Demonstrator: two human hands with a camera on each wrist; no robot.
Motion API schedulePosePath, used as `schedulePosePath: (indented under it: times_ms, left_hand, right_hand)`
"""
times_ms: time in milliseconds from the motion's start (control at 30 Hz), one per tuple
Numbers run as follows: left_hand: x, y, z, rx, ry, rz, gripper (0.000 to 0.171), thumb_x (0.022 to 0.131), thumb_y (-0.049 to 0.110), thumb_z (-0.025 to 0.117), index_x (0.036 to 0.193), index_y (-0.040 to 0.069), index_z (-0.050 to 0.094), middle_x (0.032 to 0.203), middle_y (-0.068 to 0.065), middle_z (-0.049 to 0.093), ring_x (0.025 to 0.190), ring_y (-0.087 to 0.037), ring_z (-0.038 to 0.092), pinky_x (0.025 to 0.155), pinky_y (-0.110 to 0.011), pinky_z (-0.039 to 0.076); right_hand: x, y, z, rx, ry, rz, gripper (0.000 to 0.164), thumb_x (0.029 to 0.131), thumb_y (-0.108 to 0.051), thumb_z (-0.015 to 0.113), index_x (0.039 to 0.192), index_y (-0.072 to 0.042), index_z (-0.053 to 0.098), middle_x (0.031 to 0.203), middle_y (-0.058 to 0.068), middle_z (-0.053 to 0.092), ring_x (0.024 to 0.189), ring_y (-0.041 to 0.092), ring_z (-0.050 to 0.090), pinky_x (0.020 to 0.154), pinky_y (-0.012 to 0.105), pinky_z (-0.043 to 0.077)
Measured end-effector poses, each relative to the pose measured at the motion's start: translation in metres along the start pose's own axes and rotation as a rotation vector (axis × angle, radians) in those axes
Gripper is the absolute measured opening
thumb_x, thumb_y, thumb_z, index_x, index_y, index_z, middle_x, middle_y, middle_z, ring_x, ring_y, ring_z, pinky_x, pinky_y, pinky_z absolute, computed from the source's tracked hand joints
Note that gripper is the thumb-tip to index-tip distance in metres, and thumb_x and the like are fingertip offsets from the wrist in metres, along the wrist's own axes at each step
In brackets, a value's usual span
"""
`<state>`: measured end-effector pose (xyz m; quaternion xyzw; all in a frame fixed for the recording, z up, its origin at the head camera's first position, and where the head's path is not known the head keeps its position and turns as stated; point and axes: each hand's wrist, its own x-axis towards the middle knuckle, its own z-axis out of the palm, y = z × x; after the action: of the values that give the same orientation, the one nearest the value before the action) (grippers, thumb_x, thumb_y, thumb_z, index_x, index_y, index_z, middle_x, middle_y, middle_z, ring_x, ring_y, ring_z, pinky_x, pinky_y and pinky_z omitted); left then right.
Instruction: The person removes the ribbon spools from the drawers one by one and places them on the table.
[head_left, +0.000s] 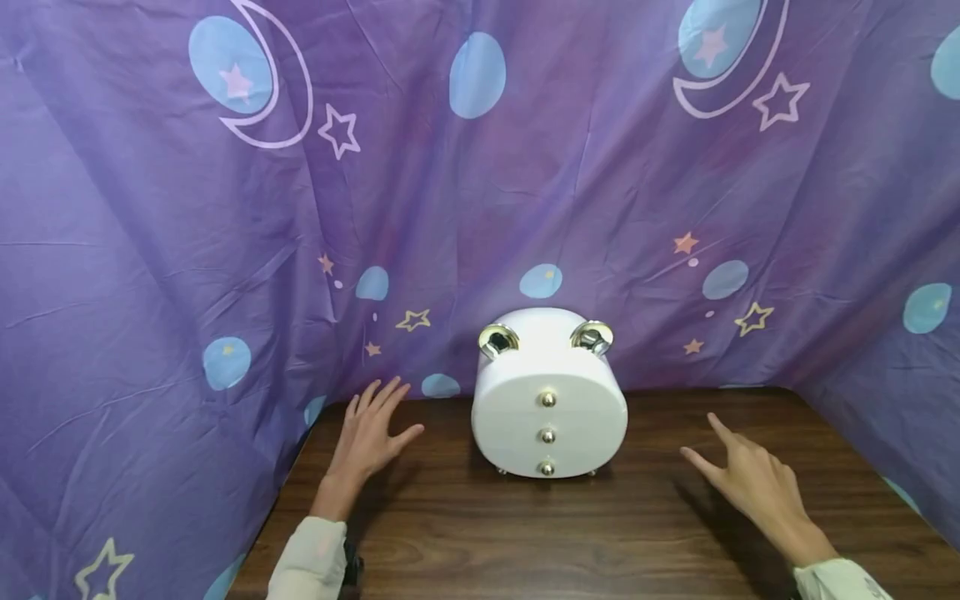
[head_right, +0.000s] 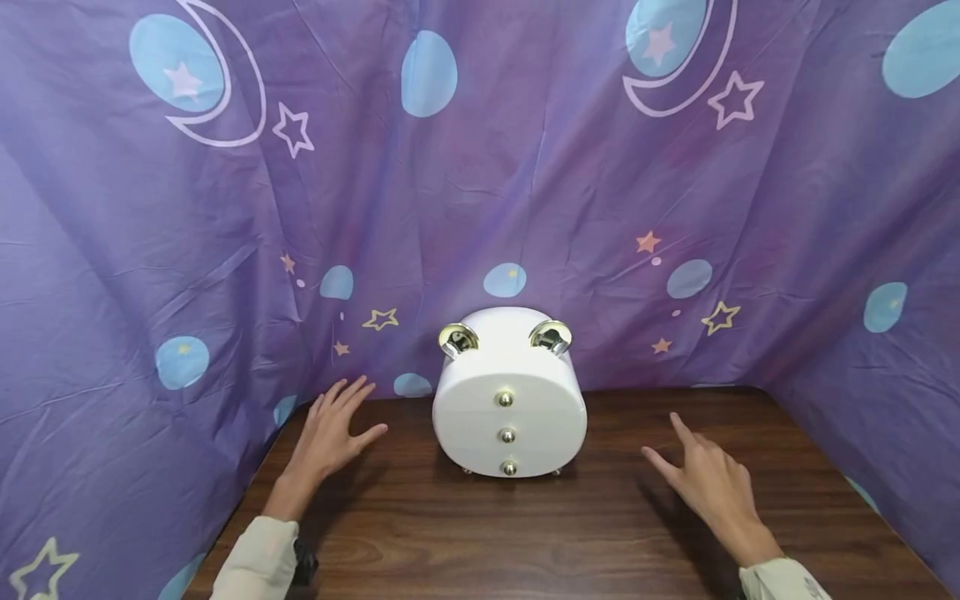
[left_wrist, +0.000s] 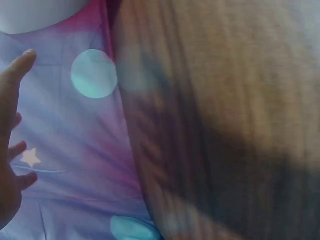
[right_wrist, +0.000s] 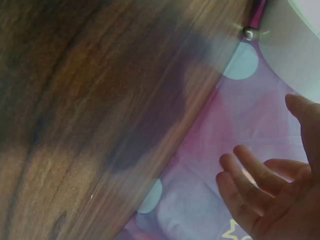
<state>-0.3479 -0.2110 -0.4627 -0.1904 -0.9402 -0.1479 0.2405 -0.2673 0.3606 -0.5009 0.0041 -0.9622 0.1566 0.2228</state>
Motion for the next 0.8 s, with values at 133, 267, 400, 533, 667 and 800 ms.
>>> schedulePosePath:
  times_ms: [133, 267, 400, 533, 667, 800]
  left_hand:
    - [0.011, 0.002, -0.006, -0.010, 0.056, 0.076, 0.074, 0.088, 0.047, 0.082, 0.150, 0.015, 0.057, 0.157, -0.006, 0.051, 0.147, -0.038, 0.041, 0.118, -0.068, 0.031]
    - [0.022, 0.004, -0.012, -0.011, 0.093, 0.142, 0.073, 0.087, 0.044, 0.084, 0.149, 0.016, 0.058, 0.157, -0.005, 0.052, 0.146, -0.037, 0.042, 0.119, -0.065, 0.032]
    - [0.035, 0.008, -0.019, -0.020, 0.131, 0.216, 0.072, 0.086, 0.041, 0.086, 0.148, 0.015, 0.059, 0.157, -0.004, 0.052, 0.145, -0.036, 0.044, 0.120, -0.063, 0.032]
    - [0.046, 0.012, -0.025, -0.023, 0.175, 0.290, 0.073, 0.084, 0.038, 0.088, 0.148, 0.016, 0.060, 0.156, -0.004, 0.053, 0.144, -0.036, 0.046, 0.119, -0.064, 0.032]
    - [0.057, 0.017, -0.029, -0.029, 0.212, 0.345, 0.075, 0.082, 0.037, 0.090, 0.148, 0.016, 0.060, 0.157, -0.004, 0.052, 0.144, -0.036, 0.046, 0.117, -0.068, 0.034]
    - [0.067, 0.021, -0.030, -0.043, 0.228, 0.389, 0.076, 0.082, 0.038, 0.089, 0.148, 0.014, 0.059, 0.157, -0.005, 0.052, 0.145, -0.035, 0.045, 0.116, -0.068, 0.035]
  right_hand:
    - [0.001, -0.003, -0.003, 0.009, 0.028, -0.005, 0.086, 0.092, -0.064, 0.069, 0.156, -0.011, 0.046, 0.109, 0.037, 0.067, 0.075, 0.056, 0.066, 0.044, 0.057, 0.046]
    - [0.003, -0.007, -0.006, 0.020, 0.080, -0.030, 0.082, 0.090, -0.060, 0.074, 0.154, -0.013, 0.051, 0.075, 0.025, 0.065, 0.057, 0.040, 0.062, 0.038, 0.047, 0.041]
    - [0.005, -0.013, -0.011, 0.041, 0.145, -0.067, 0.079, 0.088, -0.055, 0.079, 0.152, -0.014, 0.055, 0.065, 0.013, 0.063, 0.054, 0.036, 0.062, 0.037, 0.046, 0.041]
    - [0.006, -0.021, -0.016, 0.072, 0.209, -0.123, 0.076, 0.086, -0.049, 0.082, 0.149, -0.015, 0.058, 0.088, 0.011, 0.078, 0.059, 0.032, 0.067, 0.043, 0.049, 0.048]
    - [0.007, -0.032, -0.020, 0.084, 0.253, -0.168, 0.075, 0.084, -0.047, 0.085, 0.148, -0.019, 0.060, 0.094, 0.001, 0.080, 0.057, 0.018, 0.062, 0.045, 0.044, 0.051]
    - [0.011, -0.042, -0.024, 0.090, 0.321, -0.217, 0.075, 0.079, -0.042, 0.090, 0.145, -0.023, 0.063, 0.091, -0.004, 0.080, 0.059, 0.021, 0.066, 0.045, 0.044, 0.051]
